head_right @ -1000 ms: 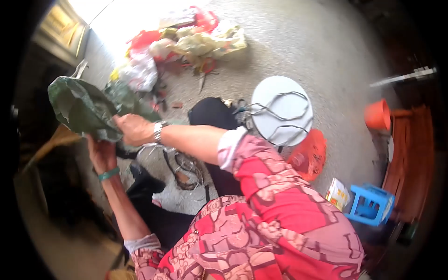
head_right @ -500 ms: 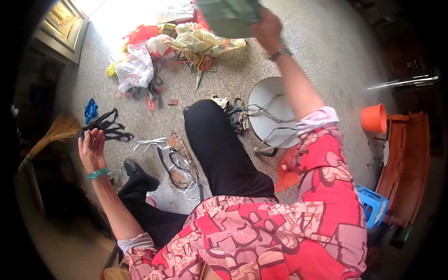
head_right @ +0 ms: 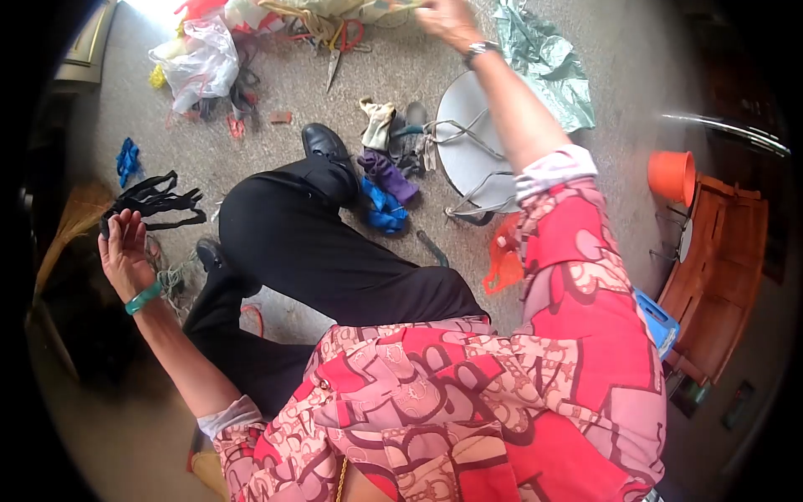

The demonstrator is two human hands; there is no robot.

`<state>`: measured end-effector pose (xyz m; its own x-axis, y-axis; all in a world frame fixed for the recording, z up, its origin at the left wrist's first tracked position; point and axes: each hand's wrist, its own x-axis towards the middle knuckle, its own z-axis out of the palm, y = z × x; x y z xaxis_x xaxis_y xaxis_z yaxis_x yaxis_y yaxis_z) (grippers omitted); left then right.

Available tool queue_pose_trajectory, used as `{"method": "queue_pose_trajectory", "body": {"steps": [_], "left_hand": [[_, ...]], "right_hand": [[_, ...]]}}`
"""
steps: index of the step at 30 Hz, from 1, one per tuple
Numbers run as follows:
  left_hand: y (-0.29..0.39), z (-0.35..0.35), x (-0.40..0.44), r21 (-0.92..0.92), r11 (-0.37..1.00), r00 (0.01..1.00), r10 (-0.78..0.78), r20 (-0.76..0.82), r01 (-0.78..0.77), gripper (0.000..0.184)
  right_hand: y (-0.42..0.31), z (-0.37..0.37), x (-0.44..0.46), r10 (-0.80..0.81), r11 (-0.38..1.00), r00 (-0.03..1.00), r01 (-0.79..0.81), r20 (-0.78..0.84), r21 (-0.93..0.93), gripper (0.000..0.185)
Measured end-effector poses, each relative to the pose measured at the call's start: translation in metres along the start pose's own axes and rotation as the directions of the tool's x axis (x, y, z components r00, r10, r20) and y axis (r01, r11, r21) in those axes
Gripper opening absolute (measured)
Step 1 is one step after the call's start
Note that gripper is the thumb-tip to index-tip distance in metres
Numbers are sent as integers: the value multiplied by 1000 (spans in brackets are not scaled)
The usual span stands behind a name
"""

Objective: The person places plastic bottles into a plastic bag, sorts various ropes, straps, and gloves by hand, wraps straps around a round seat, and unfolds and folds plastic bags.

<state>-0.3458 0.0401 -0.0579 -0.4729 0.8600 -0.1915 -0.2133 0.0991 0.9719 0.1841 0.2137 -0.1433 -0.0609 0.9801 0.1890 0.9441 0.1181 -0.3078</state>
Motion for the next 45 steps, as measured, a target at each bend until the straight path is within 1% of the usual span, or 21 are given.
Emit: {"method": "queue_pose_trajectory", "body": {"steps": [3, 6, 7, 10, 14, 17, 18, 21, 22, 24, 26, 28, 30, 31, 34, 35, 36, 37, 40, 42, 45], "left_hand": [[6, 11, -6, 43, 999, 1000, -28, 9, 28, 16], [8, 6, -4, 105, 994, 1000, -7, 11, 6, 16], [15, 14, -11, 131, 990, 999, 46, -17, -44, 17], [19, 16, -16, 241, 963, 986, 143, -90, -118, 17], [41, 11, -43, 239, 964, 983, 145, -111, -115, 19], [42, 5, -51, 276, 960, 987, 96, -129, -57, 20], [41, 5, -52, 285, 958, 989, 71, -132, -31, 21], [43, 5, -54, 283, 959, 988, 63, -142, -21, 20], [42, 5, -54, 284, 959, 988, 65, -141, -22, 20], [41, -1, -55, 267, 963, 992, 58, -116, -25, 20], [40, -6, -53, 222, 975, 994, 48, -93, -26, 21], [42, -13, -55, 218, 976, 996, 41, -84, -21, 21], [40, -15, -53, 213, 977, 997, 31, -72, -15, 21], [39, -15, -52, 196, 980, 998, 31, -62, -18, 20], [37, -9, -53, 208, 978, 997, 30, -66, -15, 20], [40, -9, -56, 229, 973, 997, 36, -74, -18, 19], [38, -9, -56, 230, 973, 997, 29, -70, -12, 19], [37, -9, -56, 234, 972, 997, 31, -77, -12, 19], [36, -15, -54, 216, 976, 998, 13, -62, 1, 20], [38, -15, -56, 194, 981, 999, -3, -37, 10, 20], [37, -11, -58, 206, 979, 999, 2, -49, 9, 19]], "right_hand": [[-77, 48, -4, -4, 951, 957, -86, 289, 296, 31], [-95, 136, -34, 220, 910, 876, -343, 428, 234, 29], [-97, 156, -56, 278, 934, 896, -337, 346, 121, 33], [-88, 191, -117, 547, 705, 640, -700, 540, 115, 33], [-73, 232, -183, 910, 377, 358, -924, 209, -62, 37], [-73, 225, -176, 885, 286, 298, -954, 356, 87, 26], [-80, 198, -163, 781, 244, 294, -956, 551, 163, 15], [-58, 220, -151, 817, 157, 258, -960, 517, 230, 8], [-53, 222, -143, 761, 228, 349, -933, 546, 278, 7], [-53, 206, -114, 580, 148, 419, -898, 699, 415, 6], [-78, 155, -77, 320, 42, 598, -784, 734, 620, 13], [-85, 140, -59, 178, -291, 633, -697, 753, 655, 12], [-88, 137, -55, 263, -33, 590, -786, 764, 618, 13], [-85, 140, -56, 277, 84, 644, -755, 713, 650, 14], [-95, 139, -78, 404, -77, 674, -649, 619, 757, 12], [-95, 142, -91, 458, -13, 681, -638, 572, 770, 12], [-91, 152, -109, 487, 240, 745, -616, 456, 750, 13], [-89, 158, -132, 500, 310, 747, -626, 438, 715, 16], [-97, 145, -202, 559, 515, 730, -677, 393, 526, 26], [-88, 156, -254, 741, 504, 560, -828, 369, 245, 36], [-71, 146, -301, 791, 504, 475, -863, 386, 29, 47]]}}
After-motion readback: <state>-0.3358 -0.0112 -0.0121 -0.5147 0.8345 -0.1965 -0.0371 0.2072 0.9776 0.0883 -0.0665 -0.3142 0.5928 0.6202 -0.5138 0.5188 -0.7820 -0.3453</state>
